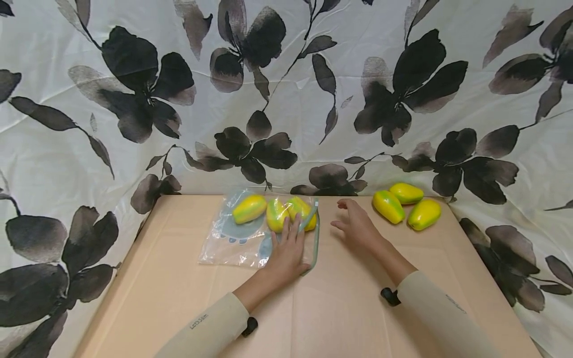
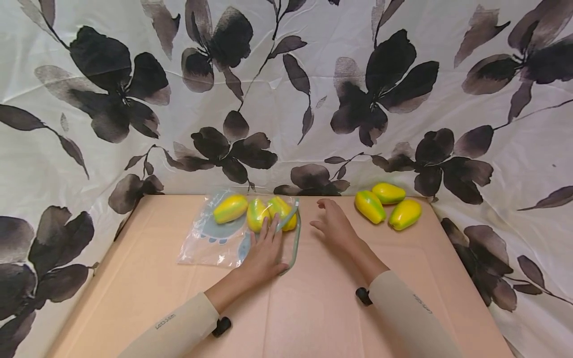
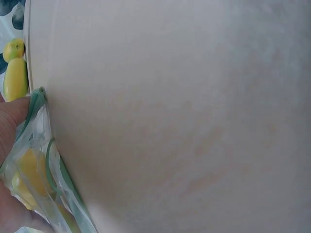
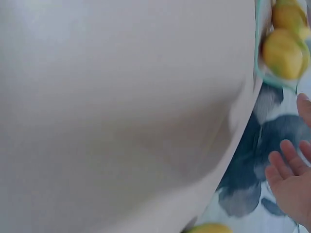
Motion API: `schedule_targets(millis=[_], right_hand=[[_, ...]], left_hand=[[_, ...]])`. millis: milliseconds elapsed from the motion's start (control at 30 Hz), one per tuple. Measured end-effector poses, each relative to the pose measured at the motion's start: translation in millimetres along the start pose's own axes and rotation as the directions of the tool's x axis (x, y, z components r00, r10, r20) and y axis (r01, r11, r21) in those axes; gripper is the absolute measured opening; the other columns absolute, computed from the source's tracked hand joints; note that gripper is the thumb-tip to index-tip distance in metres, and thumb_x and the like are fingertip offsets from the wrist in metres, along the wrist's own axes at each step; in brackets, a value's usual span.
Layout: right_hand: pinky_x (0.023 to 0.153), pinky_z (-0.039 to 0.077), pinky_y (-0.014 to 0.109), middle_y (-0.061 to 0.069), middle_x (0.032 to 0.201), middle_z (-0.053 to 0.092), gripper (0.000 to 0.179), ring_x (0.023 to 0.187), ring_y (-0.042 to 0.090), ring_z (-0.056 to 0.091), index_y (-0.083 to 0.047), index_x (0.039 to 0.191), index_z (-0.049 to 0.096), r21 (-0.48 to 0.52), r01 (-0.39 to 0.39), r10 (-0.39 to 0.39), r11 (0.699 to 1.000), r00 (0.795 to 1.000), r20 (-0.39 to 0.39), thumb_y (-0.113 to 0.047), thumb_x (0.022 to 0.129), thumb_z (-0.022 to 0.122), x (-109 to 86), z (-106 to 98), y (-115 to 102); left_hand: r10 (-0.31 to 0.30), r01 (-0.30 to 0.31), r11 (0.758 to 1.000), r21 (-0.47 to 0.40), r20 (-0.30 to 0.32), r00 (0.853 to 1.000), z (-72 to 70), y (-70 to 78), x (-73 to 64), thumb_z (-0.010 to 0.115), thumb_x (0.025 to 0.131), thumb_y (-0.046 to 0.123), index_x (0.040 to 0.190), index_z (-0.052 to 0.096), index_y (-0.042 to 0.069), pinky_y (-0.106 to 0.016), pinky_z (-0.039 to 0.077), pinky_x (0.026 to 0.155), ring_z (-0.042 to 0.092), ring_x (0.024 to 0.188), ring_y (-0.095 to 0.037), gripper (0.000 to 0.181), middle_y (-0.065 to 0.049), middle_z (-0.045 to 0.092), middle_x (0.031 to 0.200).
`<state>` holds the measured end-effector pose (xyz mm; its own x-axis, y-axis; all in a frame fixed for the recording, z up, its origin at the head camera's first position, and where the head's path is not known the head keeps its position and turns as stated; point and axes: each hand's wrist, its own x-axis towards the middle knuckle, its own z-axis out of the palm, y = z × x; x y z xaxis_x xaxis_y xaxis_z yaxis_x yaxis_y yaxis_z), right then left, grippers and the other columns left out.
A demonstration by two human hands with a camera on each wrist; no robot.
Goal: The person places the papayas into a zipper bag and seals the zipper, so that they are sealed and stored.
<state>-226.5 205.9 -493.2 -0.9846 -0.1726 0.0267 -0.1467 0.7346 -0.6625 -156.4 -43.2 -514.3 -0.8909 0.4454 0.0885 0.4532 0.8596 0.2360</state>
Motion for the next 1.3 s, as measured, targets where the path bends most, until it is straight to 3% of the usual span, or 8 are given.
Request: schedule_targets(millis=[133,233,433,633,867,1100,1300], right_hand=[[0.12,0.032,0.059,0.02,0.15,0.049,0.07,0.142,0.04,0.042,-0.003,0.149,0.044,-0.04,0.06,-0.063,0.997,0.995,-0.082,-0.023,0.092,0.08,-4.7,-18.0,14.4],[0.117,0.033,0.062,0.024,0.15,0.046,0.075,0.14,0.044,0.041,-0.002,0.149,0.045,-0.092,0.081,-0.097,0.992,0.979,-0.179,-0.019,0.087,0.084,-6.7,-32.1,28.7],[0.117,0.03,0.066,0.03,0.154,0.037,0.084,0.143,0.05,0.034,0.003,0.151,0.039,-0.152,0.004,-0.051,0.988,0.952,-0.303,-0.015,0.084,0.086,-11.4,-59.8,56.9],[0.117,0.029,0.067,0.036,0.152,0.035,0.09,0.141,0.054,0.033,0.008,0.152,0.035,-0.192,-0.058,-0.002,0.98,0.954,-0.3,-0.018,0.083,0.087,-17.6,-77.0,71.6],[0.112,0.032,0.072,0.043,0.149,0.029,0.098,0.135,0.059,0.033,0.007,0.157,0.022,-0.23,-0.153,0.1,0.961,0.969,-0.225,-0.024,0.087,0.083,-19.9,-80.6,85.3],[0.107,0.035,0.072,0.046,0.14,0.033,0.093,0.126,0.061,0.037,0.011,0.155,0.023,-0.289,-0.168,0.116,0.943,0.976,-0.186,-0.022,0.089,0.08,-19.8,-78.2,92.6],[0.103,0.035,0.072,0.046,0.136,0.038,0.087,0.121,0.064,0.037,0.012,0.151,0.029,-0.295,-0.168,0.111,0.941,0.973,-0.201,-0.017,0.087,0.08,-19.8,-73.3,96.9]], left_hand=[[0.0,0.0,1.0,-0.007,-0.004,1.0,-0.6,0.1,-1.5,0.088,0.077,0.05,0.162,0.026,0.003,-0.081,0.029,0.108,0.006,0.159,-0.047,0.116,-0.017,-0.001,0.174],[-0.002,0.002,1.0,-0.004,-0.007,1.0,0.6,-0.3,-2.3,0.088,0.077,0.05,0.162,0.027,0.003,-0.081,0.03,0.108,0.006,0.159,-0.046,0.115,-0.017,-0.001,0.174],[-0.006,0.006,1.0,-0.004,-0.009,1.0,2.9,-1.4,-4.2,0.088,0.077,0.05,0.161,0.028,0.002,-0.081,0.029,0.108,0.005,0.159,-0.046,0.115,-0.017,-0.001,0.174],[-0.004,0.004,1.0,-0.007,-0.012,1.0,2.1,-2.1,-3.7,0.089,0.077,0.049,0.162,0.026,0.004,-0.081,0.029,0.108,0.005,0.159,-0.045,0.116,-0.017,-0.002,0.174],[-0.001,0.001,1.0,-0.025,0.0,1.0,1.4,-1.9,-1.9,0.089,0.077,0.047,0.162,0.028,0.004,-0.081,0.028,0.108,0.003,0.159,-0.045,0.113,-0.016,-0.002,0.174],[0.003,-0.003,1.0,-0.029,0.008,1.0,1.7,-1.9,-1.6,0.088,0.078,0.048,0.161,0.028,0.003,-0.081,0.028,0.109,0.003,0.159,-0.045,0.112,-0.016,-0.002,0.174],[0.002,-0.001,0.999,-0.036,0.012,1.0,1.1,-2.4,-2.0,0.088,0.078,0.046,0.161,0.028,0.002,-0.081,0.028,0.109,0.003,0.159,-0.045,0.111,-0.015,-0.003,0.174]])
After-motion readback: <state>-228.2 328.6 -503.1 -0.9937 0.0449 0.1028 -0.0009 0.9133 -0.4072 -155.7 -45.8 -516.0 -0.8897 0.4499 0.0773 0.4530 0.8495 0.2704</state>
